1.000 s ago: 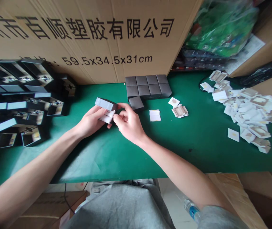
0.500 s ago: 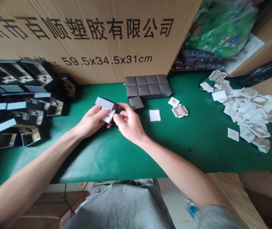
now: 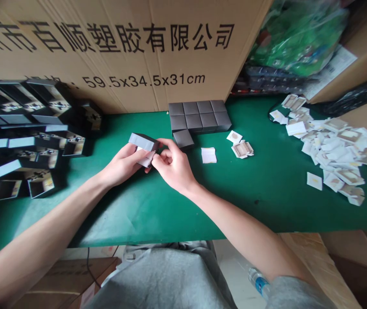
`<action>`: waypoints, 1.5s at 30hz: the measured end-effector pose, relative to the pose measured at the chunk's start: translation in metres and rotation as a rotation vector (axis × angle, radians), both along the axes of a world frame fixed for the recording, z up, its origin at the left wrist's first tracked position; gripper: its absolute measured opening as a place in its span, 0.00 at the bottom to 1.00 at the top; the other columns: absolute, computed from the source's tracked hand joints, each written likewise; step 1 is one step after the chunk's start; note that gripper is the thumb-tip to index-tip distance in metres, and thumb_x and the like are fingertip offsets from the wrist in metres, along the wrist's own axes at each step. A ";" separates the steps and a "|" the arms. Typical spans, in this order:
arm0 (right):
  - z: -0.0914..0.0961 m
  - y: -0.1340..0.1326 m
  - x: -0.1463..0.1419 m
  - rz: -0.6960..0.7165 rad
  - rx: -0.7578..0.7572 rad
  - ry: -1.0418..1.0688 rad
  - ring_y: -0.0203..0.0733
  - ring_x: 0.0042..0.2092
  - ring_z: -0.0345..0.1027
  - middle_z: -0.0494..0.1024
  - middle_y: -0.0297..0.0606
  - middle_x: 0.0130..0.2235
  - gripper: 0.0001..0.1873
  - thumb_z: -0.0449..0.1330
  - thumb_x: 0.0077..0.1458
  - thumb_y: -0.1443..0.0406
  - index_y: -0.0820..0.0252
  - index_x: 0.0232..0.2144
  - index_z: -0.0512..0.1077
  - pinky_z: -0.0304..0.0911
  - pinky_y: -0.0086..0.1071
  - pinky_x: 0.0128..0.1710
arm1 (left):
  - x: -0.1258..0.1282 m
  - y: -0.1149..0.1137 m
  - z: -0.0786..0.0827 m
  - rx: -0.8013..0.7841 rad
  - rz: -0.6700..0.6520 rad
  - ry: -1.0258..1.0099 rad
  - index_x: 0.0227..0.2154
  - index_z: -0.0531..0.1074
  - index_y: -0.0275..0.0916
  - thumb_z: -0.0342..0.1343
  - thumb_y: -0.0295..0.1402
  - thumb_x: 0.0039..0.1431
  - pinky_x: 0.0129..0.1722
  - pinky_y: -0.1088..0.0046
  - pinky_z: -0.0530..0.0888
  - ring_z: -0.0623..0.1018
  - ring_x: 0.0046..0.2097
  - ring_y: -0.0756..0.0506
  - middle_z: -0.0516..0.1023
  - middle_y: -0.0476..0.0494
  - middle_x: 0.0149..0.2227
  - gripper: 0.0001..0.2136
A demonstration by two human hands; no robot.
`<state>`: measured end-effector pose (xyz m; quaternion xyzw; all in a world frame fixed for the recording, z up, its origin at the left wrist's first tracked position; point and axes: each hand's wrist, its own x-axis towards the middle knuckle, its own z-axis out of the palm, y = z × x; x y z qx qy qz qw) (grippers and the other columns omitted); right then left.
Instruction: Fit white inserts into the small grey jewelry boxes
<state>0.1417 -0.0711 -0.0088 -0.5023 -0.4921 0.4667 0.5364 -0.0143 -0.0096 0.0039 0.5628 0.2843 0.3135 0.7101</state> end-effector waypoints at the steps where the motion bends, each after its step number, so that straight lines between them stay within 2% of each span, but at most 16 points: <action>1: 0.000 0.000 0.000 -0.002 0.005 -0.014 0.32 0.25 0.64 0.70 0.24 0.24 0.18 0.60 0.57 0.60 0.55 0.49 0.66 0.60 0.26 0.24 | 0.000 0.000 0.000 0.011 -0.002 0.009 0.39 0.70 0.39 0.61 0.40 0.62 0.26 0.75 0.73 0.74 0.30 0.49 0.73 0.47 0.31 0.11; 11: 0.004 -0.004 -0.002 -0.061 -0.001 -0.069 0.33 0.24 0.62 0.70 0.24 0.23 0.15 0.60 0.54 0.65 0.53 0.46 0.68 0.60 0.27 0.23 | -0.002 -0.003 0.005 0.137 -0.032 0.152 0.39 0.65 0.39 0.60 0.42 0.63 0.29 0.75 0.74 0.73 0.31 0.51 0.72 0.49 0.32 0.13; 20: 0.003 -0.002 -0.003 -0.018 0.020 -0.037 0.33 0.25 0.66 0.74 0.26 0.26 0.17 0.58 0.57 0.64 0.54 0.50 0.67 0.62 0.27 0.23 | -0.001 -0.001 0.000 0.121 0.010 0.098 0.39 0.67 0.38 0.61 0.38 0.63 0.26 0.76 0.73 0.73 0.29 0.51 0.73 0.48 0.30 0.11; 25: 0.002 0.000 -0.003 -0.013 0.048 0.000 0.32 0.25 0.65 0.75 0.25 0.25 0.18 0.58 0.56 0.64 0.55 0.50 0.67 0.62 0.26 0.24 | -0.002 0.002 -0.005 0.077 0.000 0.033 0.39 0.69 0.37 0.62 0.38 0.62 0.28 0.76 0.75 0.75 0.31 0.50 0.75 0.47 0.31 0.11; 30: -0.001 0.002 0.000 -0.029 0.041 0.038 0.31 0.23 0.63 0.71 0.22 0.23 0.19 0.57 0.56 0.64 0.56 0.51 0.67 0.61 0.26 0.23 | -0.004 0.004 -0.007 -0.089 -0.056 -0.100 0.46 0.72 0.38 0.57 0.42 0.66 0.33 0.71 0.79 0.79 0.37 0.46 0.78 0.43 0.38 0.13; 34: -0.002 0.004 0.002 -0.044 0.030 0.024 0.31 0.23 0.63 0.70 0.23 0.23 0.20 0.56 0.55 0.66 0.55 0.51 0.67 0.61 0.27 0.23 | -0.005 0.004 -0.005 -0.085 -0.085 -0.084 0.49 0.73 0.38 0.57 0.40 0.66 0.38 0.70 0.81 0.81 0.39 0.45 0.80 0.42 0.41 0.14; 41: -0.001 0.004 0.002 -0.047 0.041 0.010 0.30 0.23 0.60 0.68 0.23 0.23 0.18 0.57 0.58 0.64 0.57 0.51 0.67 0.58 0.27 0.23 | -0.004 0.002 -0.006 -0.079 0.004 0.027 0.54 0.70 0.40 0.58 0.43 0.65 0.40 0.68 0.84 0.82 0.43 0.44 0.79 0.41 0.46 0.18; 45: -0.004 0.004 0.002 -0.059 0.059 0.001 0.30 0.25 0.62 0.69 0.24 0.27 0.18 0.59 0.59 0.62 0.56 0.51 0.67 0.60 0.27 0.24 | -0.003 0.002 -0.007 -0.057 0.064 0.027 0.54 0.68 0.43 0.58 0.44 0.65 0.42 0.66 0.83 0.81 0.45 0.44 0.78 0.42 0.47 0.18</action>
